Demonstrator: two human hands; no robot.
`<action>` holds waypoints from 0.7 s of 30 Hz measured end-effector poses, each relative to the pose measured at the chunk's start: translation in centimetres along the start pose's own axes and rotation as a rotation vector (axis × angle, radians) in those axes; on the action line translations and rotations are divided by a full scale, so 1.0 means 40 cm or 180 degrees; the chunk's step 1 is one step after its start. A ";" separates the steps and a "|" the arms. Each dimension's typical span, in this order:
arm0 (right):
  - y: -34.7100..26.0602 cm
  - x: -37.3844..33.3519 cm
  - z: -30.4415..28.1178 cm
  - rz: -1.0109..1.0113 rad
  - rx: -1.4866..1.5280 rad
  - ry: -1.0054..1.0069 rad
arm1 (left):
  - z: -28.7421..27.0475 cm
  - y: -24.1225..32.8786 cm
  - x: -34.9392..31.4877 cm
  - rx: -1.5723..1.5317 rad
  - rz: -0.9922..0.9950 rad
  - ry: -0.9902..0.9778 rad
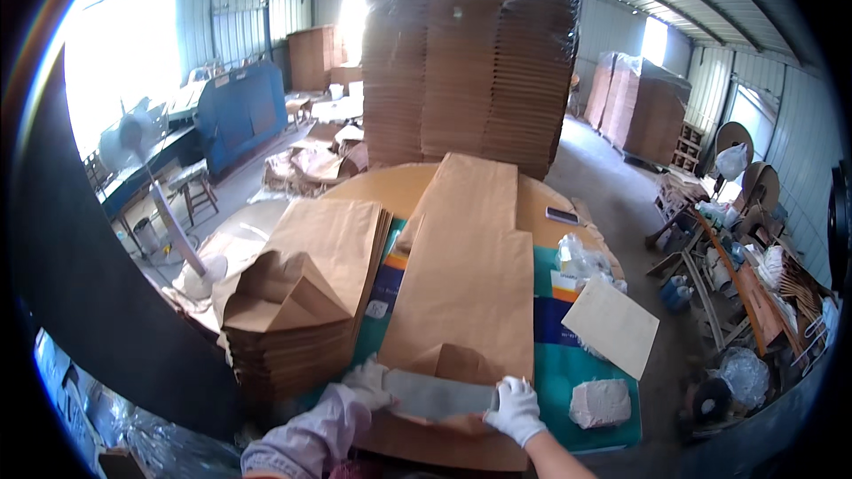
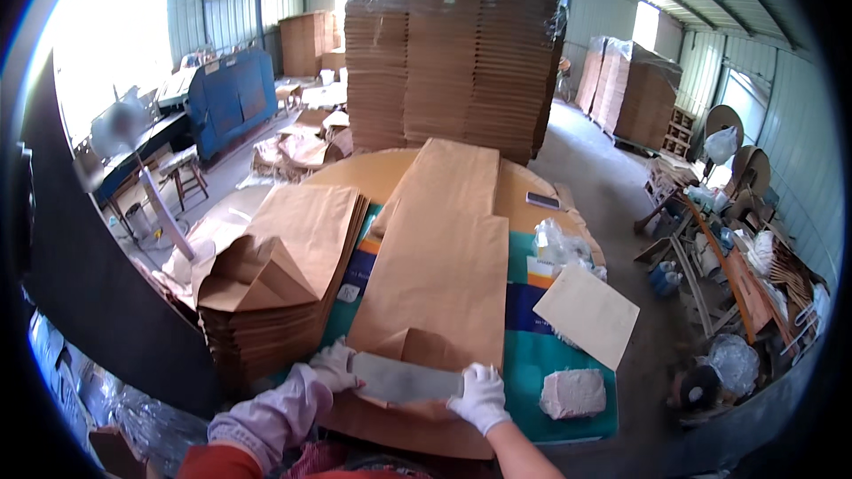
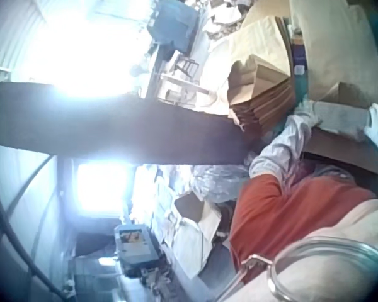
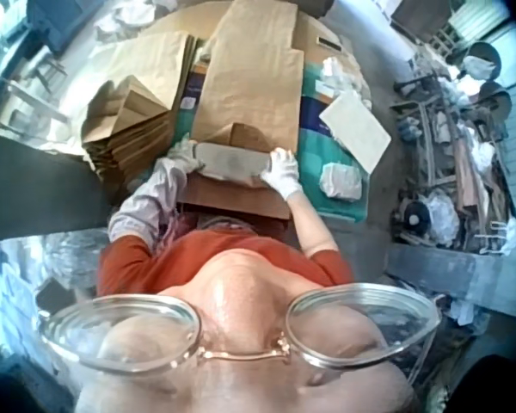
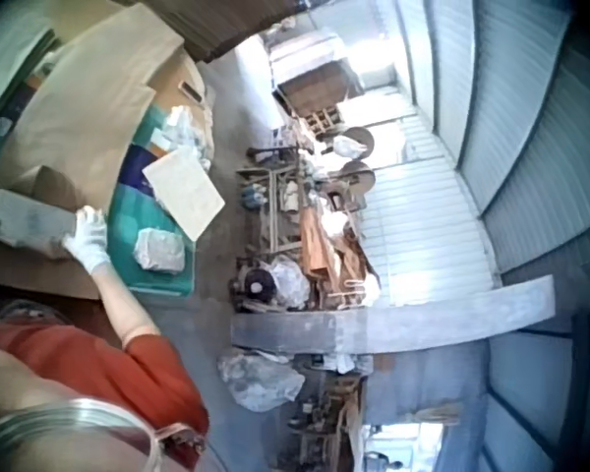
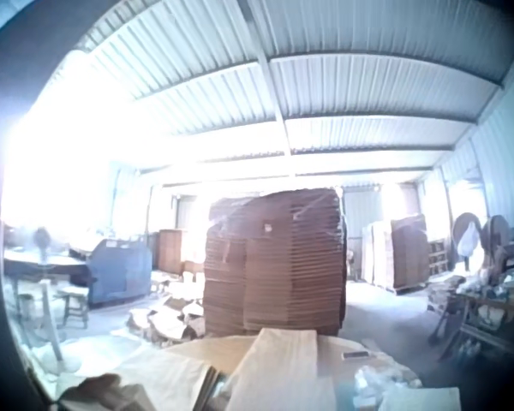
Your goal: The person repeatedly folds flat brown paper bags on a green work surface, pressing the creases with gloved hands. The person stacks the folded bags to the left and continues the process with new bags from a nearby pile.
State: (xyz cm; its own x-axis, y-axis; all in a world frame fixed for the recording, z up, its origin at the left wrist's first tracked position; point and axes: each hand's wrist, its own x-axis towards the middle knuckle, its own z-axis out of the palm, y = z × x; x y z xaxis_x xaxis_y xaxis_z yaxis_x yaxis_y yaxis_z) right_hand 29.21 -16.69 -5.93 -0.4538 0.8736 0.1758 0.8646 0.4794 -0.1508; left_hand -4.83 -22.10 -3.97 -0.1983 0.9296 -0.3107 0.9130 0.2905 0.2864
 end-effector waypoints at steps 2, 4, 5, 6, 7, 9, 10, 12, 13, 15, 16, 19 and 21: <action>0.012 0.070 -0.024 0.0255 0.0201 -0.0710 | -0.012 -0.019 0.018 0.0003 -0.0074 -0.0218; 0.046 0.119 -0.010 0.0640 0.0785 -0.0969 | 0.053 -0.097 0.058 -0.0443 -0.0211 -0.0053; 0.109 0.134 0.036 0.0782 0.1154 -0.0703 | 0.079 -0.122 0.088 -0.0544 -0.0231 -0.0424; 0.203 0.138 0.084 0.1238 0.1330 -0.0504 | 0.036 -0.042 0.073 -0.0590 -0.0268 -0.0367; 0.251 0.149 0.116 0.1577 0.1557 -0.0243 | 0.039 -0.040 0.082 -0.0642 -0.0329 -0.0266; 0.283 0.134 0.138 0.1190 0.0729 0.0428 | 0.058 -0.054 0.097 -0.0384 -0.0387 -0.0191; 0.251 0.115 0.124 0.0998 0.0325 0.0593 | 0.063 -0.066 0.082 -0.0575 -0.0324 -0.0090; 0.181 0.048 0.077 0.0495 -0.0002 0.0974 | 0.031 -0.071 0.044 -0.1020 -0.0446 0.0088; 0.162 -0.001 0.054 0.0681 0.0017 0.0297 | 0.008 -0.050 0.034 -0.1309 -0.0586 0.0140; 0.092 -0.060 -0.025 0.1112 0.0537 -0.0922 | -0.066 -0.016 -0.006 -0.1859 -0.0646 0.0178; 0.066 -0.050 -0.050 0.1227 0.0440 -0.1169 | -0.126 0.003 -0.019 -0.2128 -0.0526 0.0155; 0.014 0.024 -0.033 0.0875 0.0965 -0.0874 | -0.288 -0.025 -0.024 -0.0897 0.0641 0.1465; -0.067 0.143 -0.057 0.0410 0.1601 -0.0535 | -0.427 -0.095 -0.004 -0.0185 0.0491 0.2317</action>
State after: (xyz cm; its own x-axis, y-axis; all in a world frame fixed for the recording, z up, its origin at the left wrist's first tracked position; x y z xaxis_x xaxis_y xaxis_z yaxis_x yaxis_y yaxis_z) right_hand 24.79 -13.19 -2.29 -0.4149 0.9095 -0.0267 0.7243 0.3124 -0.6147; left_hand -14.34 -19.48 10.46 -0.2737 0.8702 0.4097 0.9333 0.1373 0.3319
